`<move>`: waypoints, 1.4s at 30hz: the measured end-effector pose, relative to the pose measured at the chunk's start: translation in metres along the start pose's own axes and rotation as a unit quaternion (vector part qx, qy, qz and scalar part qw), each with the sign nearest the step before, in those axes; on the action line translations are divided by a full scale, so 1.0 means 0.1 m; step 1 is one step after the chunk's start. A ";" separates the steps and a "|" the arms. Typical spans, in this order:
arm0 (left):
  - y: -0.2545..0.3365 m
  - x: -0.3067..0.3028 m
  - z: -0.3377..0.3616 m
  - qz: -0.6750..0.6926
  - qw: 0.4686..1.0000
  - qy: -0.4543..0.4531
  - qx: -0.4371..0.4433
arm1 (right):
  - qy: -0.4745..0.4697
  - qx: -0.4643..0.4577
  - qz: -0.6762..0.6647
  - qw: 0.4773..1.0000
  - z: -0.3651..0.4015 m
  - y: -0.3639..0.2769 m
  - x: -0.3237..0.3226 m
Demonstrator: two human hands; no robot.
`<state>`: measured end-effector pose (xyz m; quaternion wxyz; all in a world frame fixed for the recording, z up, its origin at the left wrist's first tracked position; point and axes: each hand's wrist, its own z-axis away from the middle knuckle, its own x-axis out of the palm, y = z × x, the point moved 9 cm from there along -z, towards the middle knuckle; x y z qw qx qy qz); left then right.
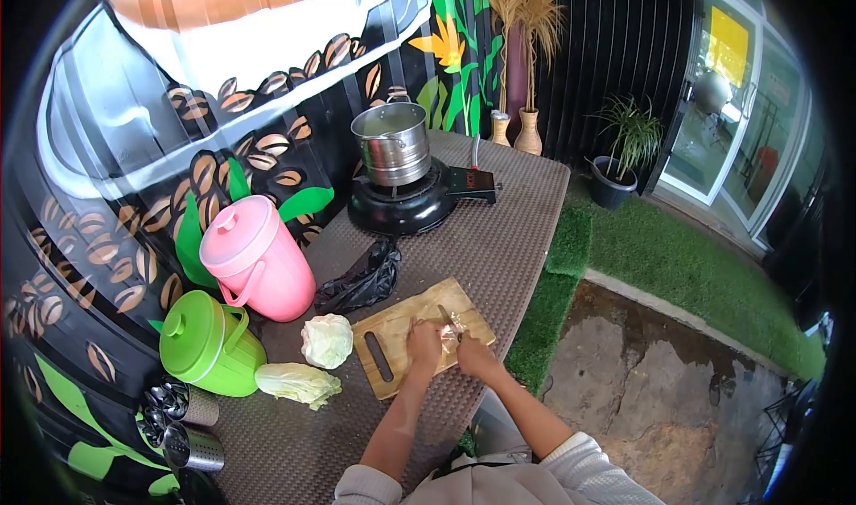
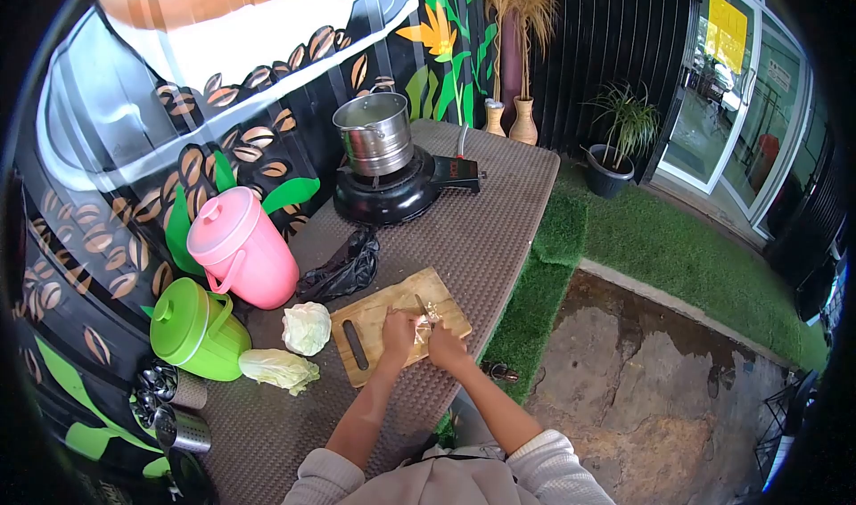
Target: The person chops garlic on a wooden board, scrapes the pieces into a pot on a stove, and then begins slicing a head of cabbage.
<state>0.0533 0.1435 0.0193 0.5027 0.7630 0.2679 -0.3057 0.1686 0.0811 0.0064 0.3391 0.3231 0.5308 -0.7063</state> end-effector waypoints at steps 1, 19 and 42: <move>0.06 -0.08 -0.03 -0.001 1.000 0.000 0.001 | 0.009 0.014 0.001 1.000 0.19 -0.06 -0.04; 0.07 -0.07 0.00 0.007 1.000 -0.014 0.012 | -0.003 0.024 0.032 0.999 0.12 -0.09 0.05; 0.15 -0.22 0.02 0.027 0.998 0.020 0.061 | -0.018 0.022 0.012 1.000 0.12 -0.13 0.00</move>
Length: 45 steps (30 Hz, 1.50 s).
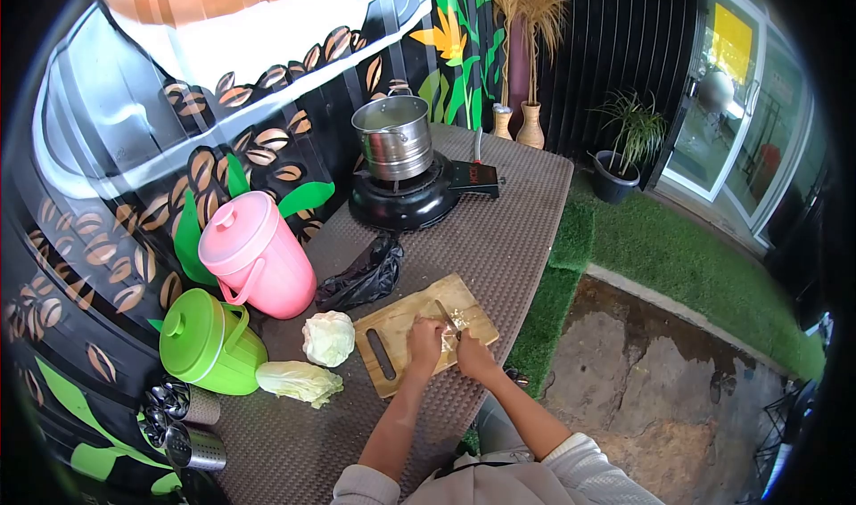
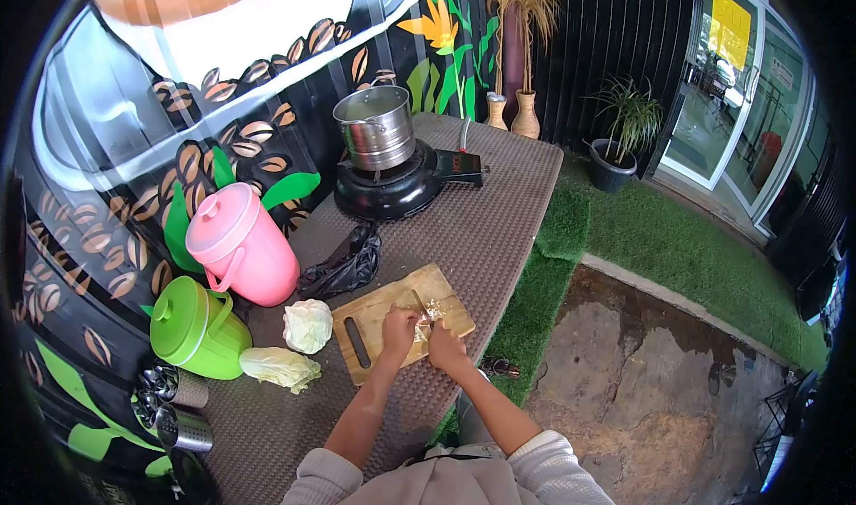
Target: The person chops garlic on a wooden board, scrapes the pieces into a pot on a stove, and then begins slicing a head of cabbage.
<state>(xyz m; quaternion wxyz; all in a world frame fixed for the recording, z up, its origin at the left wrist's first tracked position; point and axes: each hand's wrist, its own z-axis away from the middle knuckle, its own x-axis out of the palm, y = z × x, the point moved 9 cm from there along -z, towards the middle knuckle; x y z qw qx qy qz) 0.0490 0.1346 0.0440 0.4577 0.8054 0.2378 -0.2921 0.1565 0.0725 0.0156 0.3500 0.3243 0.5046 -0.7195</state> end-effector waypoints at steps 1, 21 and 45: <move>-0.03 0.02 0.00 -0.001 1.000 0.001 0.000 | 0.002 0.012 -0.003 1.000 0.05 0.00 0.00; -0.05 0.01 -0.02 0.015 0.999 -0.035 -0.009 | 0.028 -0.011 -0.010 0.999 -0.05 -0.02 0.06; -0.05 -0.01 -0.02 0.007 1.000 -0.015 -0.003 | 0.007 -0.109 0.074 0.991 -0.18 -0.06 0.23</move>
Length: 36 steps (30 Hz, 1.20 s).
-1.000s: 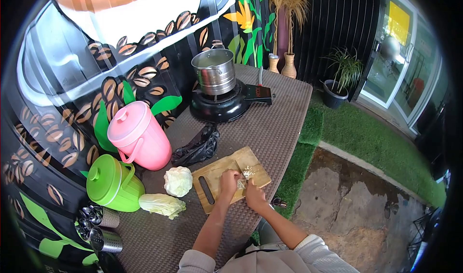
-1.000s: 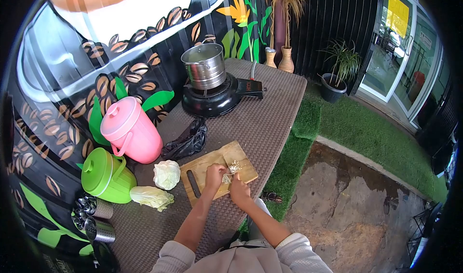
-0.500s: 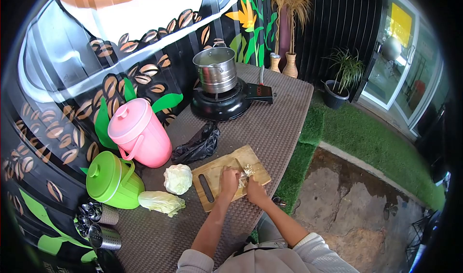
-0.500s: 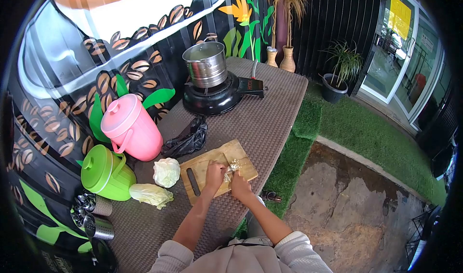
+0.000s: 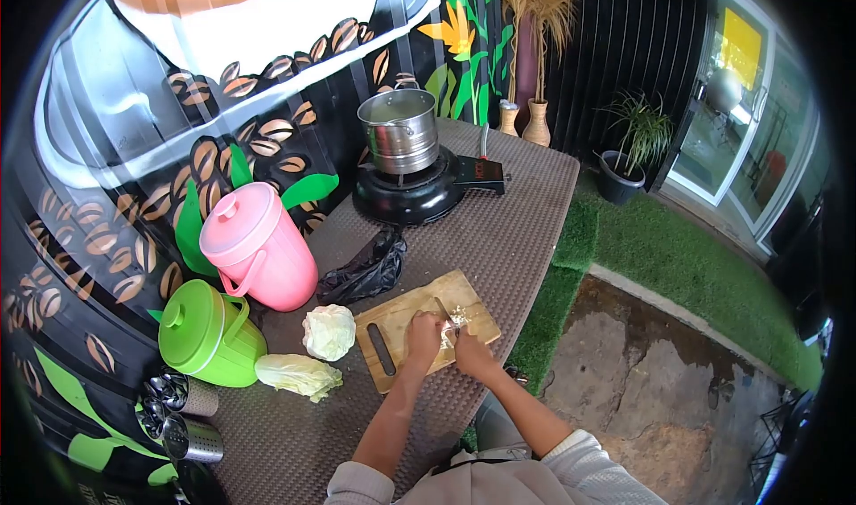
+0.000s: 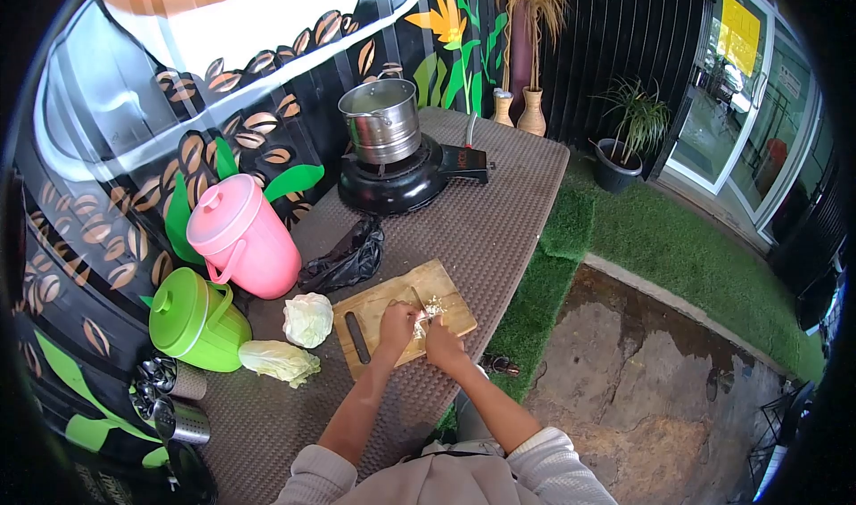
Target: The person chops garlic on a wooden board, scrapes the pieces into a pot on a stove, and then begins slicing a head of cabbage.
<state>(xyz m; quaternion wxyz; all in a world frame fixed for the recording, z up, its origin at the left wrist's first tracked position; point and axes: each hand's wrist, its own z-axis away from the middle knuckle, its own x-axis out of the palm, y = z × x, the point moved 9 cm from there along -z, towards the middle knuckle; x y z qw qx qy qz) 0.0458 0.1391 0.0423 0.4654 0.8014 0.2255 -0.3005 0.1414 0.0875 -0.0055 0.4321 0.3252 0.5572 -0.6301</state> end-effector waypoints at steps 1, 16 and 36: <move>0.01 -0.02 -0.01 0.000 1.000 0.001 0.000 | 0.001 0.059 -0.034 0.998 0.17 -0.06 -0.15; -0.03 0.02 -0.02 -0.009 0.999 -0.022 -0.025 | -0.029 0.140 -0.086 0.986 0.20 -0.02 -0.10; -0.05 -0.04 0.03 0.017 0.998 0.009 -0.055 | 0.009 0.141 -0.086 0.986 0.33 -0.10 -0.20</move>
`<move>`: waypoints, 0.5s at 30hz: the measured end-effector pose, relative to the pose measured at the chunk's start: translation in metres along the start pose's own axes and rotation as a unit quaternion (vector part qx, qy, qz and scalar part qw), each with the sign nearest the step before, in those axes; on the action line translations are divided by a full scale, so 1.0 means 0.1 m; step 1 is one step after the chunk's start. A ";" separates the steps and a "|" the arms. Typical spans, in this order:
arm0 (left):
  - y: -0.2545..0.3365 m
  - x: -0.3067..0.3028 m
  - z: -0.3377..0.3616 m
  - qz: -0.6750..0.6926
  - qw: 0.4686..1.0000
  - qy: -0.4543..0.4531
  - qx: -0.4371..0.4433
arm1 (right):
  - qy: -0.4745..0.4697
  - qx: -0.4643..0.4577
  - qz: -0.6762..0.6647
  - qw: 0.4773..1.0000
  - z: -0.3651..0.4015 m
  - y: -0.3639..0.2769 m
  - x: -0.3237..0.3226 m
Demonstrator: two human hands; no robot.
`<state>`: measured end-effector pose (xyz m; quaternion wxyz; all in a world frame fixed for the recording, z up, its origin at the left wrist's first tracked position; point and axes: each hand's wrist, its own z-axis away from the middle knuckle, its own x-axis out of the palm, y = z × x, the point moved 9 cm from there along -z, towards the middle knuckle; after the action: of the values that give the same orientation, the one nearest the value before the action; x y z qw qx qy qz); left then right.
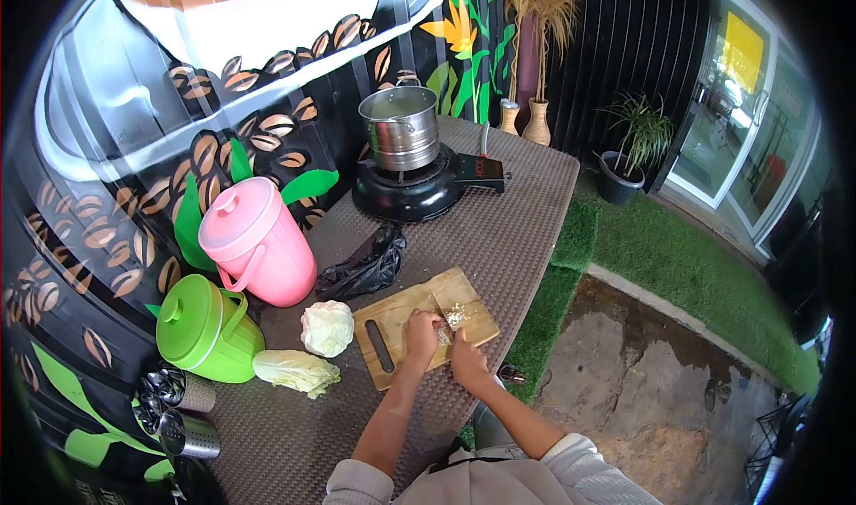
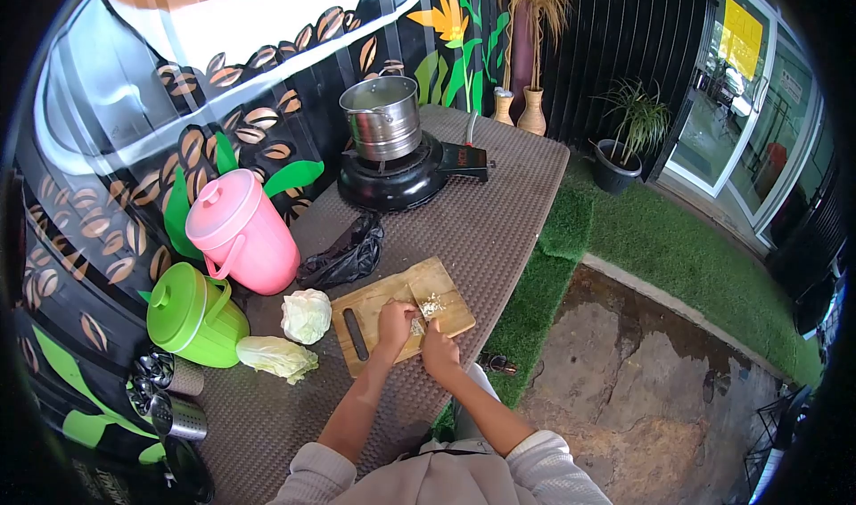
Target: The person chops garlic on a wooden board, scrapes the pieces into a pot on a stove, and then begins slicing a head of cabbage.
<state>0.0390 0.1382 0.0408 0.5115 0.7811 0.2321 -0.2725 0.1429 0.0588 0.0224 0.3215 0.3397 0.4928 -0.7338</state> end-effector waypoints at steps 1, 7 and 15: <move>0.00 0.00 -0.01 0.000 1.000 0.000 0.000 | 0.000 0.000 0.000 1.000 -0.06 0.02 0.02; -0.01 -0.04 -0.02 0.009 1.000 0.010 0.014 | -0.017 -0.043 -0.002 0.999 -0.13 0.01 -0.02; 0.09 -0.04 0.00 -0.006 0.996 0.006 0.087 | -0.018 -0.030 0.021 0.999 -0.25 0.03 0.01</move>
<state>0.0416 0.1342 0.0490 0.4387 0.8230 0.2148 -0.2899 0.1492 0.0810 0.0125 0.3554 0.3271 0.5018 -0.7176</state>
